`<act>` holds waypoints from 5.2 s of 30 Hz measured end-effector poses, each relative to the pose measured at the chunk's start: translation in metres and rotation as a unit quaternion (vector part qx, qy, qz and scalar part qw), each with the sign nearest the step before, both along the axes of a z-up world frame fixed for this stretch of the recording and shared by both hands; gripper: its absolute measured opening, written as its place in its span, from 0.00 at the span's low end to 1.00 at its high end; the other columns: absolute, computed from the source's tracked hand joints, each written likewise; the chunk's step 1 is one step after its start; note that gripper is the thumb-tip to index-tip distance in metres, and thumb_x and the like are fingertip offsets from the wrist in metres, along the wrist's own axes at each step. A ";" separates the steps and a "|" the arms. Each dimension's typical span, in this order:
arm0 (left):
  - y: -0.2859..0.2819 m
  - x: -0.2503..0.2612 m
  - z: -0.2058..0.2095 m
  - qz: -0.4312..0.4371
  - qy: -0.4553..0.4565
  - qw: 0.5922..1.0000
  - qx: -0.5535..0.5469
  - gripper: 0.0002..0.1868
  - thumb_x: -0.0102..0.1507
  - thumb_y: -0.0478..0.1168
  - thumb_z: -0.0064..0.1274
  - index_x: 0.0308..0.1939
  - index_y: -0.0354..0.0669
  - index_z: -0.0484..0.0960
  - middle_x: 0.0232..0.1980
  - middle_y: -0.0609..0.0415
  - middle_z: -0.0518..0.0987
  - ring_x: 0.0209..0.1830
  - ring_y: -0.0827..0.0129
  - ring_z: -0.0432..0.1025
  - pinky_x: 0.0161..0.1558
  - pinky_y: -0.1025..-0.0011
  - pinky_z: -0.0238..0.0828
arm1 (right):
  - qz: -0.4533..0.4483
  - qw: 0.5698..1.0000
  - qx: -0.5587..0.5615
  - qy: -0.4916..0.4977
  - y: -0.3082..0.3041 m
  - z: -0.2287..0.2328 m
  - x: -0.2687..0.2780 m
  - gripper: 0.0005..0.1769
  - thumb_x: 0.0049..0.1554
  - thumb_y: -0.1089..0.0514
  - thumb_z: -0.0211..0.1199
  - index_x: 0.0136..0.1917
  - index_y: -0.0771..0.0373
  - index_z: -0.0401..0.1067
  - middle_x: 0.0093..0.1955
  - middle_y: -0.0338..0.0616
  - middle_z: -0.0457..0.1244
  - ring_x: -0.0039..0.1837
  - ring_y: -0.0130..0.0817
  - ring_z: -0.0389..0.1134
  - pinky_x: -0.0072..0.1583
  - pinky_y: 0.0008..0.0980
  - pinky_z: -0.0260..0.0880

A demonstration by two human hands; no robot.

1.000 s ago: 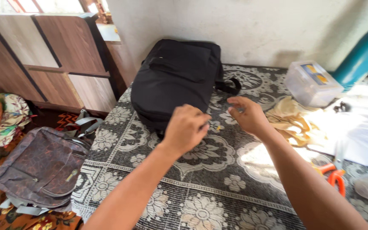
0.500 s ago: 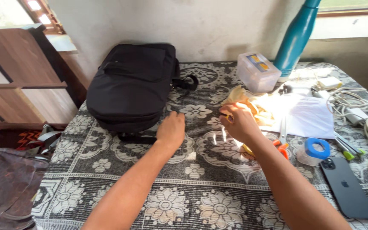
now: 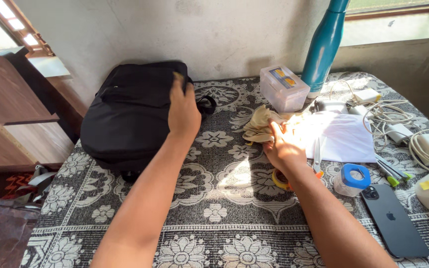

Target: The person packs a black backpack, then opens a patterned backpack and places items inside, including a cloth and a small plastic container. The person zips the bags and wipes the plastic container with the cloth.

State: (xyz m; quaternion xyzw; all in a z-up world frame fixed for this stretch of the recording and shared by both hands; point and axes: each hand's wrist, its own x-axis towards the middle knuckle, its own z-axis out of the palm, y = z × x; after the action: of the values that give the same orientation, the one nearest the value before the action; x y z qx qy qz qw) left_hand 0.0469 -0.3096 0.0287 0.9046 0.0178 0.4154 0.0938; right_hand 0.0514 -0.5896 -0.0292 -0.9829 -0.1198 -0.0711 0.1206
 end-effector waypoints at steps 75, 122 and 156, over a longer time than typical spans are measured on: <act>-0.114 -0.046 -0.031 -0.227 0.181 0.949 -0.125 0.09 0.64 0.34 0.49 0.41 0.43 0.86 0.43 0.46 0.79 0.43 0.56 0.76 0.46 0.62 0.74 | 0.038 0.957 0.243 -0.152 -0.015 0.014 -0.017 0.23 0.55 0.63 0.62 0.64 0.62 0.70 0.65 0.59 0.62 0.52 0.56 0.70 0.60 0.49 0.68; 0.118 -0.214 -0.003 -0.007 0.020 0.999 -0.032 0.33 0.68 0.49 0.50 0.73 0.34 0.67 0.79 0.29 0.55 0.79 0.41 0.53 0.75 0.45 0.43 | 0.302 0.914 0.251 -0.107 0.232 0.068 -0.137 0.32 0.62 0.48 0.60 0.74 0.64 0.62 0.79 0.60 0.50 0.79 0.61 0.49 0.73 0.56 0.50; 0.366 -0.453 -0.246 0.553 0.060 0.581 -0.595 0.51 0.54 0.60 0.68 0.72 0.45 0.57 0.77 0.39 0.51 0.75 0.38 0.51 0.64 0.42 0.59 | 0.576 0.808 0.103 -0.066 0.455 -0.024 -0.282 0.44 0.59 0.34 0.56 0.78 0.62 0.57 0.79 0.62 0.51 0.78 0.58 0.49 0.76 0.53 0.45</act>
State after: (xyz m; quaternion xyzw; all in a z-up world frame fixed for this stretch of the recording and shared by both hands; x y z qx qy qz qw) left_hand -0.4060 0.0565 -0.2172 0.4847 0.7629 0.2279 0.3620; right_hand -0.2310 -0.1345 -0.0532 -0.7080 -0.6639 -0.0652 0.2318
